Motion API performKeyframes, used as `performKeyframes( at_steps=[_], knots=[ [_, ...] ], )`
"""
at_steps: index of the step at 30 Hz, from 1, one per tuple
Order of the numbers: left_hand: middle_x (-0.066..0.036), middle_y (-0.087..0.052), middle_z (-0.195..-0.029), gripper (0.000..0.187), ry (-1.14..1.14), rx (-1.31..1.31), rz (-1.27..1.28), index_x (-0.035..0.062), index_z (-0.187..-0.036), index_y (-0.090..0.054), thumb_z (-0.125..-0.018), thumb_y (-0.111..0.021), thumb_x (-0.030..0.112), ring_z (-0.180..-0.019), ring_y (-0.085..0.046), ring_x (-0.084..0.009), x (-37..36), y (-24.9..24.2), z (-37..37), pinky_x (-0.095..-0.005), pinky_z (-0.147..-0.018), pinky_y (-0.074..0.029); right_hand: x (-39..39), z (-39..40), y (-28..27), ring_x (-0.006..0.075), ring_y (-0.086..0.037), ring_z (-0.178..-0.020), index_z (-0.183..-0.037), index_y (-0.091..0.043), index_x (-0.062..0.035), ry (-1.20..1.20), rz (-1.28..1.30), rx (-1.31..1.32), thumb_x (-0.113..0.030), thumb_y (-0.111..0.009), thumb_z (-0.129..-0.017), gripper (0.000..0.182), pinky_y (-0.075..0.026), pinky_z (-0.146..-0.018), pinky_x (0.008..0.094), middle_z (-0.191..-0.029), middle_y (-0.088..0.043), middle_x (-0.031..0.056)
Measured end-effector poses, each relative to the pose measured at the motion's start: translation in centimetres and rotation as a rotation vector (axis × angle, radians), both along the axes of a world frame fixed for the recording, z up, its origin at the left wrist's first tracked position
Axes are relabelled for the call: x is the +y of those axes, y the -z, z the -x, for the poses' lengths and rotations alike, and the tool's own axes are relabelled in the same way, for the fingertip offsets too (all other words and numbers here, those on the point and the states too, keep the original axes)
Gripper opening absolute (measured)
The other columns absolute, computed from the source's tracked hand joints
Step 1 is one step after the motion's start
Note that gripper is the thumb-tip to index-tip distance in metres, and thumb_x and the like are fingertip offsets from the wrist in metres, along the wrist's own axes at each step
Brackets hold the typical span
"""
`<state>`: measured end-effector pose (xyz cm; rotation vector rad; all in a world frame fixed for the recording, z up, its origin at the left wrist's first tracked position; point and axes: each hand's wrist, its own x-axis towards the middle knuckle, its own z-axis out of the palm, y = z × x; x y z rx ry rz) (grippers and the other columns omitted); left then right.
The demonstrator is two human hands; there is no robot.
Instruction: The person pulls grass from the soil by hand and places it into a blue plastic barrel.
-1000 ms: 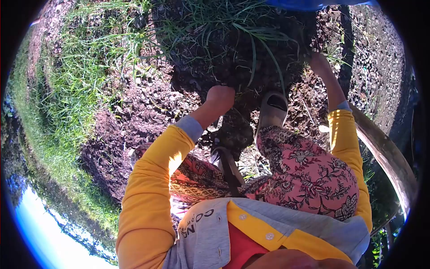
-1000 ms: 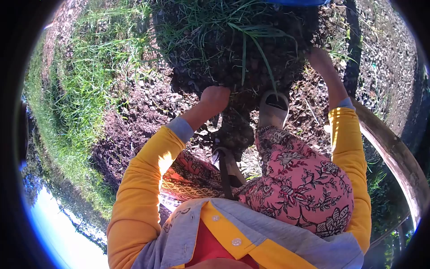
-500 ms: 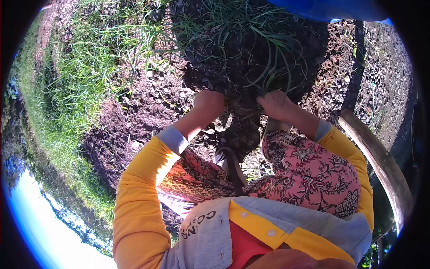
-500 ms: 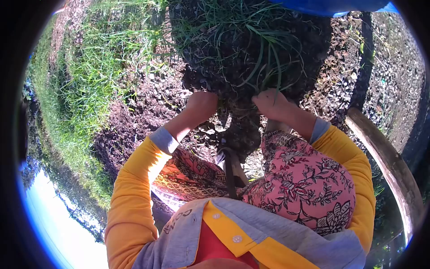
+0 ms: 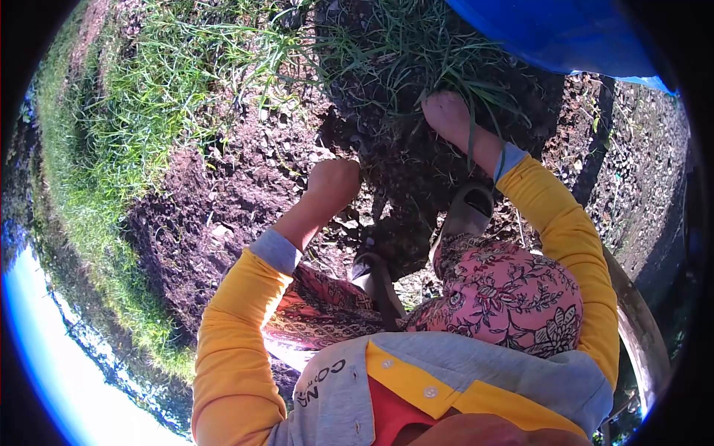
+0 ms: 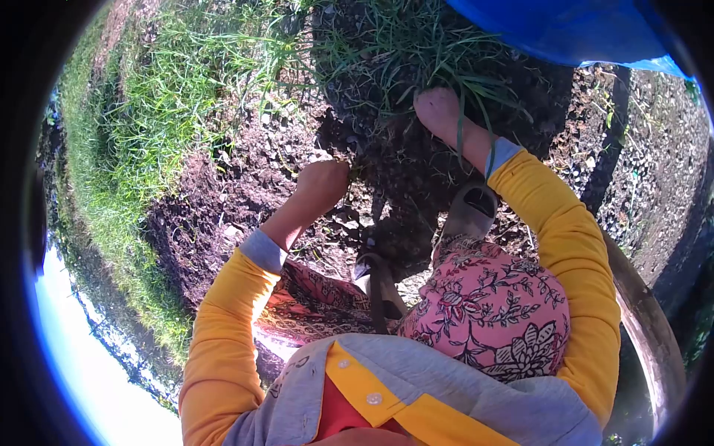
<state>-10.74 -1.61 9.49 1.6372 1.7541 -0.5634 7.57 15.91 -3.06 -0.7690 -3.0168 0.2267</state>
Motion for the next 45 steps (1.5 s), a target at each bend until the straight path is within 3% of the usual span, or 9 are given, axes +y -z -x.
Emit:
performKeyframes(
  at_steps=[13, 18, 22, 25, 27, 29, 35, 42, 45],
  knots=[
    [-0.017, -0.061, -0.073, 0.021, -0.108, -0.067, -0.108, 0.0037, -0.08, -0.058, -0.082, -0.049, 0.023, -0.071, -0.06, -0.0348, 1.5, 0.5, 1.5, -0.0455, -0.062, -0.046, -2.8, -1.9, -4.5, 0.0316, -0.062, -0.075, -0.087, -0.061, -0.0068, 0.153, 0.442, -0.152, -0.014, -0.052, -0.073, 0.018, -0.049, -0.064, 0.0401, -0.074, -0.062, 0.0152],
    [-0.017, -0.061, -0.072, 0.025, -0.139, -0.097, -0.241, 0.0031, -0.077, -0.057, -0.084, -0.048, 0.025, -0.07, -0.06, -0.0349, 3.3, 0.4, 1.2, -0.0459, -0.061, -0.046, -2.1, -2.5, -5.8, 0.0311, -0.062, -0.076, -0.087, -0.062, -0.0065, 0.212, 0.241, 0.199, -0.017, -0.053, -0.074, 0.019, -0.049, -0.066, 0.0415, -0.075, -0.063, 0.0142],
    [-0.019, -0.063, -0.08, 0.022, 0.054, -0.016, 0.063, 0.0031, -0.082, -0.062, -0.081, -0.046, 0.018, -0.076, -0.062, -0.0349, 2.2, 3.5, 0.3, -0.0423, -0.067, -0.05, -0.6, -6.6, -2.6, 0.0311, -0.061, -0.077, -0.083, -0.062, -0.004, 0.165, 0.415, -0.446, -0.024, -0.054, -0.076, 0.022, -0.049, -0.066, 0.0411, -0.076, -0.063, 0.0155],
    [-0.017, -0.064, -0.085, 0.02, 0.04, -0.028, 0.095, 0.004, -0.086, -0.063, -0.078, -0.048, 0.015, -0.081, -0.062, -0.0326, 2.4, 4.8, -1.0, -0.0413, -0.069, -0.05, -0.8, -6.9, -4.8, 0.031, -0.062, -0.079, -0.079, -0.062, -0.0019, 0.333, 0.545, -0.374, -0.03, -0.053, -0.079, 0.029, -0.049, -0.065, 0.0396, -0.078, -0.063, 0.0173],
    [-0.017, -0.064, -0.089, 0.021, -0.033, -0.066, 0.02, 0.0043, -0.09, -0.062, -0.079, -0.048, 0.015, -0.085, -0.062, -0.0308, 3.8, 4.1, -2.2, -0.0408, -0.071, -0.05, -1.7, -6.6, -6.1, 0.0289, -0.061, -0.074, -0.076, -0.061, -0.0004, 0.497, 0.682, -0.213, -0.037, -0.052, -0.082, 0.038, -0.049, -0.063, 0.0371, -0.074, -0.061, 0.0175],
    [-0.016, -0.063, -0.089, 0.021, -0.059, -0.056, -0.045, 0.003, -0.088, -0.06, -0.08, -0.05, 0.019, -0.085, -0.062, -0.0311, 5.4, 4.0, -3.5, -0.0399, -0.071, -0.05, -2.6, -6.0, -6.1, 0.0255, -0.059, -0.066, -0.082, -0.059, -0.0017, 0.736, 1.222, -0.22, -0.048, -0.05, -0.083, 0.047, -0.049, -0.062, 0.0376, -0.077, -0.061, 0.0123],
    [-0.02, -0.062, -0.084, 0.017, -0.073, -0.134, -0.196, 0.0034, -0.087, -0.057, -0.078, -0.054, 0.017, -0.078, -0.062, -0.034, 9.1, 3.4, -12.7, -0.0413, -0.066, -0.05, -5.9, -7.0, -6.2, 0.0213, -0.056, -0.074, -0.098, -0.054, -0.0057, 1.266, 2.154, 0.76, -0.047, -0.054, -0.083, 0.044, -0.047, -0.067, 0.04, -0.08, -0.056, 0.0066],
    [-0.015, -0.051, -0.107, 0.035, 0.18, -0.586, -0.394, 0.003, -0.106, -0.049, -0.075, -0.059, 0.016, -0.093, -0.054, -0.0333, 6.7, 1.9, -21.1, -0.0415, -0.078, -0.044, -6.1, -14.7, -4.7, 0.0158, -0.055, -0.067, -0.095, -0.053, -0.0039, 1.566, 1.694, 1.149, -0.018, -0.048, -0.09, 0.016, -0.046, -0.058, 0.0283, -0.077, -0.057, 0.0075],
    [-0.013, -0.049, -0.111, 0.037, 0.267, -0.814, -0.358, 0.0044, -0.109, -0.049, -0.074, -0.059, 0.016, -0.095, -0.052, -0.0328, 5.4, 0.9, -20.8, -0.0418, -0.079, -0.043, -9.1, -22.2, -6.1, 0.0101, -0.048, -0.054, -0.114, -0.051, -0.0068, 1.6, 1.572, 0.827, -0.018, -0.05, -0.09, 0.027, -0.043, -0.046, 0.0259, -0.07, -0.055, 0.0029]
  ],
)
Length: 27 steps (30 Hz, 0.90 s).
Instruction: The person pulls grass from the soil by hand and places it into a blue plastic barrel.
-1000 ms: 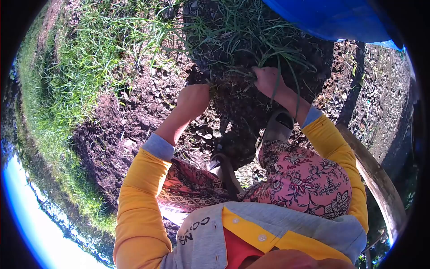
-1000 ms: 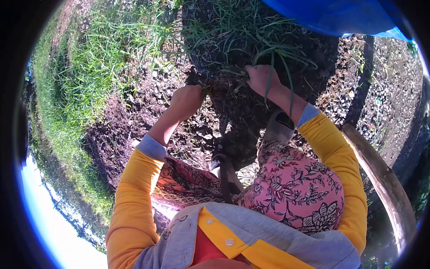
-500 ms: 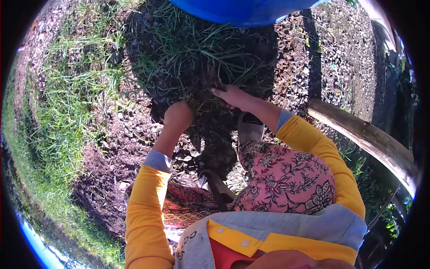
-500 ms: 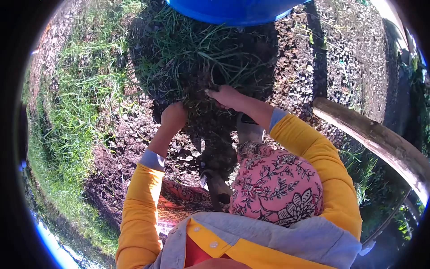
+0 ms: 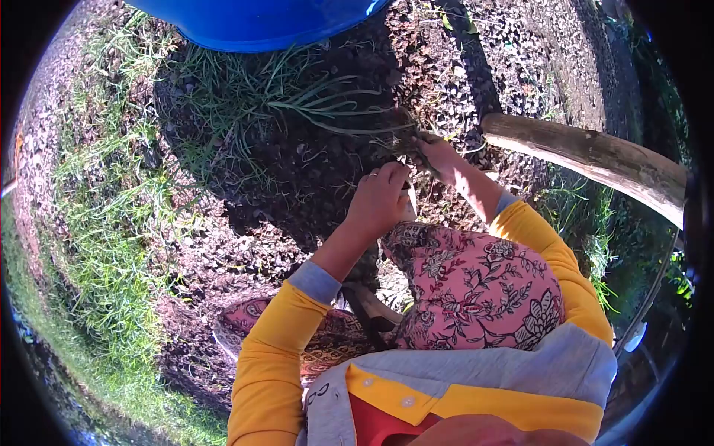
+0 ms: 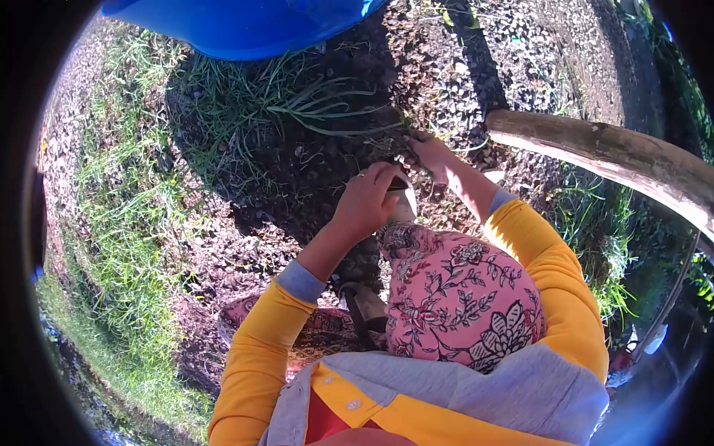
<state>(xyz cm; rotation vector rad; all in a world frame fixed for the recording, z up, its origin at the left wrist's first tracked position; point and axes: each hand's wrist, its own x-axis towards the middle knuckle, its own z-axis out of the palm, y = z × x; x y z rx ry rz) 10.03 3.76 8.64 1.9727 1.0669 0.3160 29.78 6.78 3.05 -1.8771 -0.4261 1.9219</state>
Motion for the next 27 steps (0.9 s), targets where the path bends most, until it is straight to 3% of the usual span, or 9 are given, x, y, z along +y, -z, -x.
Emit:
performKeyframes(
  at_steps=[4, 6, 8, 9, 13, 15, 19, 22, 27],
  knots=[
    [-0.011, -0.05, -0.109, 0.035, 0.111, 0.003, 0.029, 0.0056, -0.107, -0.051, -0.074, -0.059, 0.014, -0.094, -0.053, -0.0318, -1.0, 1.4, 3.1, -0.0414, -0.079, -0.043, -12.9, -22.6, 2.0, 0.0104, -0.052, -0.061, -0.118, -0.054, -0.0114, -0.542, 0.044, -0.721, -0.038, -0.055, -0.085, 0.042, -0.04, -0.049, 0.0249, -0.071, -0.056, 0.0022],
    [-0.01, -0.051, -0.108, 0.034, 0.102, 0.068, 0.053, 0.0055, -0.107, -0.051, -0.075, -0.059, 0.013, -0.094, -0.053, -0.0313, -1.3, 2.8, 5.1, -0.0415, -0.079, -0.043, -20.8, -30.0, -3.9, 0.0124, -0.053, -0.058, -0.1, -0.057, -0.0043, 0.077, 0.161, -0.665, -0.031, -0.052, -0.087, 0.03, -0.042, -0.048, 0.0278, -0.067, -0.056, 0.0032],
    [-0.01, -0.051, -0.107, 0.033, 0.092, 0.127, 0.085, 0.0053, -0.106, -0.052, -0.075, -0.059, 0.013, -0.094, -0.053, -0.0311, -0.9, 3.5, 7.1, -0.0415, -0.079, -0.043, -27.9, -36.8, -9.9, 0.0215, -0.056, -0.058, -0.097, -0.054, 0.0014, 0.169, 0.263, -0.857, -0.03, -0.052, -0.086, 0.033, -0.045, -0.051, 0.0335, -0.067, -0.057, 0.0102],
    [-0.011, -0.051, -0.106, 0.033, 0.079, 0.154, 0.11, 0.0052, -0.106, -0.052, -0.075, -0.059, 0.014, -0.094, -0.053, -0.0311, -0.5, 3.6, 8.0, -0.0414, -0.079, -0.044, -35.1, -44.8, -9.4, 0.0326, -0.058, -0.066, -0.093, -0.057, 0.0021, -0.383, 0.35, -1.486, -0.033, -0.053, -0.084, 0.037, -0.047, -0.059, 0.0395, -0.074, -0.061, 0.0174],
    [-0.01, -0.051, -0.103, 0.032, 0.004, 0.284, 0.08, 0.0066, -0.106, -0.053, -0.077, -0.058, 0.018, -0.097, -0.052, -0.0293, 0.5, 4.0, 10.1, -0.0416, -0.08, -0.044, -31.6, -42.8, -11.4, 0.034, -0.058, -0.074, -0.089, -0.062, -0.0018, -1.263, 0.959, -1.057, -0.036, -0.054, -0.081, 0.035, -0.047, -0.066, 0.0401, -0.08, -0.061, 0.0185],
    [-0.011, -0.052, -0.102, 0.03, -0.024, 0.34, 0.045, 0.0058, -0.104, -0.054, -0.076, -0.059, 0.016, -0.095, -0.052, -0.0307, 0.8, 4.3, 10.8, -0.0413, -0.079, -0.044, -27.4, -37.9, -5.3, 0.0347, -0.058, -0.078, -0.087, -0.064, -0.0037, -1.546, 0.648, -0.781, -0.037, -0.055, -0.08, 0.035, -0.047, -0.069, 0.0403, -0.084, -0.062, 0.0191],
    [-0.012, -0.052, -0.101, 0.03, -0.025, 0.385, 0.061, 0.0053, -0.103, -0.055, -0.075, -0.059, 0.016, -0.092, -0.053, -0.0317, 1.0, 4.2, 11.7, -0.0418, -0.078, -0.044, -8.9, -10.0, -2.2, 0.0287, -0.058, -0.087, -0.106, -0.057, -0.0096, -1.363, -0.182, -0.691, -0.021, -0.051, -0.085, 0.025, -0.047, -0.076, 0.0401, -0.096, -0.06, 0.0126],
    [-0.012, -0.052, -0.102, 0.031, -0.048, 0.383, 0.03, 0.0049, -0.103, -0.055, -0.075, -0.06, 0.017, -0.091, -0.054, -0.0317, 0.3, 4.1, 12.1, -0.0415, -0.078, -0.044, -2.2, 2.7, -0.3, 0.023, -0.055, -0.096, -0.109, -0.056, -0.0103, -1.375, -1.187, -0.528, -0.007, -0.053, -0.075, 0.035, -0.046, -0.085, 0.0344, -0.109, -0.056, 0.0054],
    [-0.01, -0.053, -0.096, 0.025, -0.104, 0.447, 0.035, 0.0065, -0.094, -0.056, -0.073, -0.061, 0.02, -0.093, -0.054, -0.0284, -1.7, 4.1, 12.6, -0.0403, -0.077, -0.044, 7.6, 14.7, 2.5, 0.0248, -0.048, -0.109, -0.129, -0.039, -0.0112, -1.645, -1.495, -0.614, -0.007, -0.04, -0.081, 0.048, -0.042, -0.092, 0.0346, -0.14, -0.029, 0.0047]
  ],
)
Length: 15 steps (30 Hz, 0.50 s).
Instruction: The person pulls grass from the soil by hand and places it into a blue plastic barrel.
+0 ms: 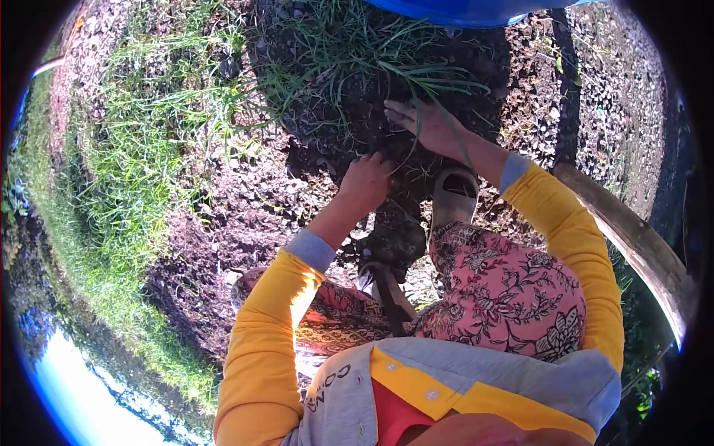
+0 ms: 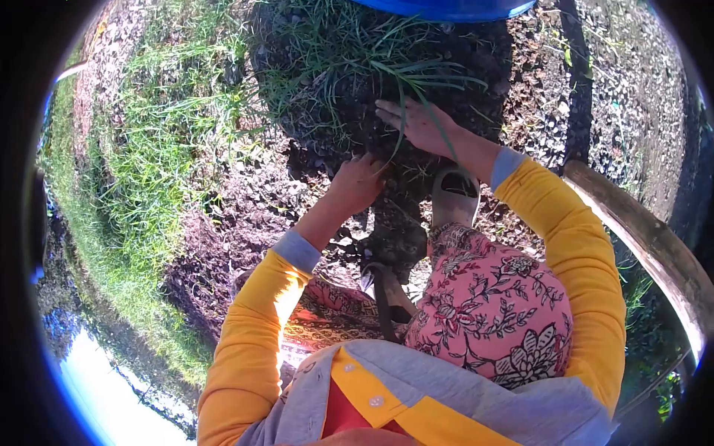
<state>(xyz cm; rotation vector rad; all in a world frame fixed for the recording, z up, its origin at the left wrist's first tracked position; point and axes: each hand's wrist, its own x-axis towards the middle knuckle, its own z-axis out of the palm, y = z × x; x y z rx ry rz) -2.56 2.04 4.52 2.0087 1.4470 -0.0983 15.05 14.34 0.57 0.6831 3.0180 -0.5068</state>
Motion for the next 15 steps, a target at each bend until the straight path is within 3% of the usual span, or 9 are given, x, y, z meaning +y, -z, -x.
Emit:
performKeyframes(
  at_steps=[3, 6, 10, 15],
  knots=[
    [-0.011, -0.053, -0.101, 0.028, -0.042, 0.016, 0.03, 0.0067, -0.099, -0.055, -0.074, -0.061, 0.019, -0.094, -0.054, -0.0286, -0.1, -1.1, 0.2, -0.0397, -0.078, -0.044, 4.3, 3.1, 0.7, 0.0247, -0.041, -0.114, -0.129, -0.038, -0.0082, 0.068, -0.303, 0.001, -0.011, -0.038, -0.083, 0.047, -0.037, -0.095, 0.0376, -0.14, -0.029, 0.005],
    [-0.011, -0.052, -0.103, 0.028, -0.109, 0.031, -0.023, 0.0066, -0.1, -0.055, -0.075, -0.06, 0.018, -0.095, -0.054, -0.0287, 0.9, -1.5, 0.6, -0.0393, -0.078, -0.044, 7.2, 5.3, 1.3, 0.0264, -0.042, -0.115, -0.13, -0.038, -0.0074, 0.162, -0.244, -0.197, -0.012, -0.035, -0.084, 0.046, -0.036, -0.095, 0.0414, -0.141, -0.027, 0.0059],
    [-0.011, -0.052, -0.101, 0.024, -0.171, 0.087, -0.105, 0.0065, -0.096, -0.055, -0.076, -0.059, 0.018, -0.096, -0.053, -0.0281, 4.0, -1.7, 1.2, -0.039, -0.079, -0.044, 9.1, 6.8, 2.5, 0.0275, -0.048, -0.11, -0.125, -0.042, -0.0051, 0.135, -0.36, -0.232, -0.013, -0.037, -0.083, 0.043, -0.04, -0.089, 0.0412, -0.131, -0.04, 0.0137],
    [-0.01, -0.052, -0.101, 0.023, -0.218, 0.113, -0.195, 0.0062, -0.096, -0.055, -0.077, -0.058, 0.019, -0.095, -0.053, -0.0282, 6.0, -1.6, 2.2, -0.0392, -0.079, -0.044, 10.8, 8.8, 1.9, 0.0275, -0.06, -0.088, -0.097, -0.06, -0.0037, 0.155, -0.269, -0.299, -0.013, -0.046, -0.076, 0.027, -0.048, -0.074, 0.039, -0.094, -0.062, 0.0143]
  ],
)
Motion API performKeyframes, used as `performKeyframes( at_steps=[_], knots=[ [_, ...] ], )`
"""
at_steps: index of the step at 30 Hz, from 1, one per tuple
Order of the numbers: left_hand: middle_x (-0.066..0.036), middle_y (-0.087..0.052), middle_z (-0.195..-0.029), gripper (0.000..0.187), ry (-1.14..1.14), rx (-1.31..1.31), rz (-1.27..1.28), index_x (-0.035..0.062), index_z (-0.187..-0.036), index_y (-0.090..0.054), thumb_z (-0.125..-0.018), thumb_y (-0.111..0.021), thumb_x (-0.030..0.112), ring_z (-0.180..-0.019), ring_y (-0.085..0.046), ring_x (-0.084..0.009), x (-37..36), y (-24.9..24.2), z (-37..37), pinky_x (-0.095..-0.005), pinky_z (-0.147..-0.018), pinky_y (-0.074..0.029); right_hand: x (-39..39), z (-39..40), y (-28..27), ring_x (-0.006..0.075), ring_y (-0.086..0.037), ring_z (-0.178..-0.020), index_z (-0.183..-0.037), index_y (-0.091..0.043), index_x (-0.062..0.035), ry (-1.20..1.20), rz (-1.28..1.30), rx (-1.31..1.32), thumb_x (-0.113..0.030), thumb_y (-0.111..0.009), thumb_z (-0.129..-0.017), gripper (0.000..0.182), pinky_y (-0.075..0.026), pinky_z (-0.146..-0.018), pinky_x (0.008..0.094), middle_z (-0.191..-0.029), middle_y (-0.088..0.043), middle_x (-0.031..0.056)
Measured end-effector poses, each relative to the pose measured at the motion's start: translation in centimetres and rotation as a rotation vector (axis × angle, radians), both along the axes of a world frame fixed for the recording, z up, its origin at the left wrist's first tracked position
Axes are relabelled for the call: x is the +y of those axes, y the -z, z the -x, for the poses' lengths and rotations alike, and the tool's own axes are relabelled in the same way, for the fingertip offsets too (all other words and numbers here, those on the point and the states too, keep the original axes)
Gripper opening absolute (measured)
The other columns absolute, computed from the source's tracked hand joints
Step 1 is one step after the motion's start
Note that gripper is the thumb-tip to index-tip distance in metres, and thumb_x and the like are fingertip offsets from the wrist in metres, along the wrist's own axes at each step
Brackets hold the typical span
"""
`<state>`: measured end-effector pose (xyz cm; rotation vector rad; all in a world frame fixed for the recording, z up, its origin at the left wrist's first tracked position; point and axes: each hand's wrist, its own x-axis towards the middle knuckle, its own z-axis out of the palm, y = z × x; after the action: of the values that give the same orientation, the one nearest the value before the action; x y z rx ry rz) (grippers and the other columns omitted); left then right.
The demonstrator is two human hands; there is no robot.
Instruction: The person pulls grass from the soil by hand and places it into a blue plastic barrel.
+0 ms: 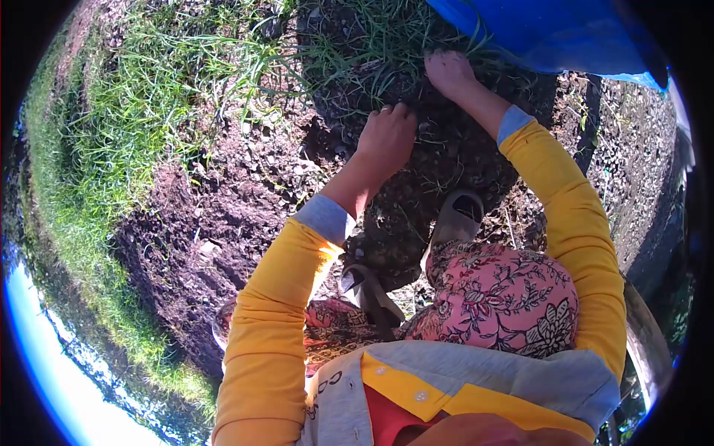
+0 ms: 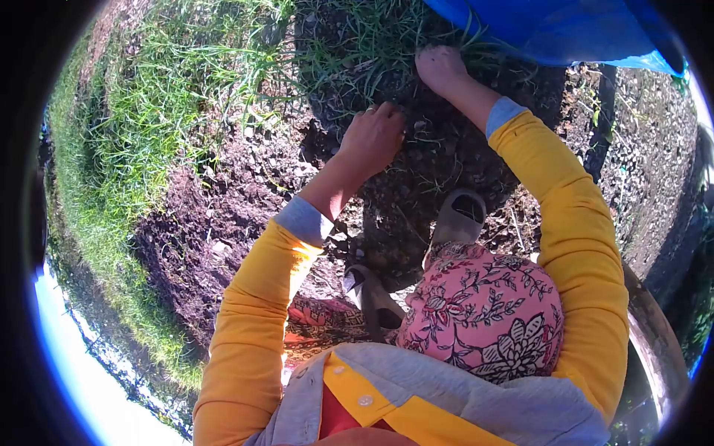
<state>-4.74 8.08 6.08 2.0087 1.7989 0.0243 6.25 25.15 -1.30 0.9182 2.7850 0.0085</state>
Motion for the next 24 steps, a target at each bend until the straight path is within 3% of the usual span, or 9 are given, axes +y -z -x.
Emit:
performKeyframes(
  at_steps=[4, 7, 10, 14, 20, 24],
  knots=[
    [-0.01, -0.052, -0.103, 0.025, -0.021, -0.006, -0.025, 0.0058, -0.097, -0.055, -0.076, -0.059, 0.02, -0.096, -0.053, -0.0282, -0.6, -0.1, 0.2, -0.0397, -0.08, -0.043, 1.7, 0.6, 0.9, 0.0271, -0.062, -0.079, -0.079, -0.065, -0.0057, -0.043, 0.024, 0.061, -0.016, -0.052, -0.071, 0.019, -0.05, -0.068, 0.0379, -0.077, -0.065, 0.0114],
    [-0.01, -0.052, -0.104, 0.027, -0.012, 0.021, 0.025, 0.0058, -0.099, -0.054, -0.076, -0.059, 0.02, -0.097, -0.053, -0.0283, -0.6, -0.2, 0.3, -0.0399, -0.081, -0.043, 2.4, 1.0, -0.4, 0.0268, -0.063, -0.076, -0.076, -0.065, -0.0047, -0.092, 0.001, 0.001, -0.015, -0.053, -0.069, 0.017, -0.05, -0.066, 0.0377, -0.079, -0.065, 0.0119],
    [-0.01, -0.052, -0.104, 0.028, -0.02, 0.024, 0.021, 0.0062, -0.099, -0.054, -0.075, -0.059, 0.019, -0.097, -0.053, -0.0284, -0.4, -0.4, 0.4, -0.04, -0.081, -0.043, 2.2, 0.2, -0.2, 0.0274, -0.063, -0.075, -0.072, -0.065, -0.0045, -0.172, -0.133, 0.2, -0.012, -0.053, -0.068, 0.015, -0.05, -0.065, 0.0378, -0.079, -0.064, 0.0118],
    [-0.009, -0.053, -0.094, 0.015, -0.022, 0.062, -0.091, 0.0076, -0.088, -0.058, -0.078, -0.052, 0.016, -0.092, -0.054, -0.0246, -0.7, -0.1, 0.6, -0.0391, -0.077, -0.043, 1.5, 0.5, 0.7, 0.0279, -0.063, -0.077, -0.073, -0.065, -0.0046, -0.05, 0.006, 0.129, -0.01, -0.051, -0.068, 0.015, -0.05, -0.067, 0.038, -0.079, -0.064, 0.0119],
    [-0.009, -0.052, -0.103, 0.023, -0.016, 0.161, 0.094, 0.007, -0.096, -0.057, -0.076, -0.058, 0.019, -0.101, -0.051, -0.0267, -1.2, -0.2, 1.0, -0.0393, -0.084, -0.041, 0.5, -0.2, 0.7, 0.0306, -0.063, -0.079, -0.074, -0.065, -0.0037, 0.061, 0.09, 0.154, -0.013, -0.046, -0.072, 0.021, -0.05, -0.068, 0.0405, -0.082, -0.064, 0.0161],
    [-0.009, -0.053, -0.102, 0.024, -0.034, 0.166, 0.081, 0.0076, -0.096, -0.057, -0.076, -0.058, 0.02, -0.101, -0.051, -0.0263, -1.8, -0.6, 1.2, -0.0386, -0.085, -0.041, -0.5, -0.7, 0.1, 0.0322, -0.062, -0.08, -0.076, -0.064, -0.0032, 0.143, 0.17, 0.168, -0.014, -0.045, -0.073, 0.023, -0.049, -0.071, 0.0421, -0.082, -0.063, 0.0186]
  ],
)
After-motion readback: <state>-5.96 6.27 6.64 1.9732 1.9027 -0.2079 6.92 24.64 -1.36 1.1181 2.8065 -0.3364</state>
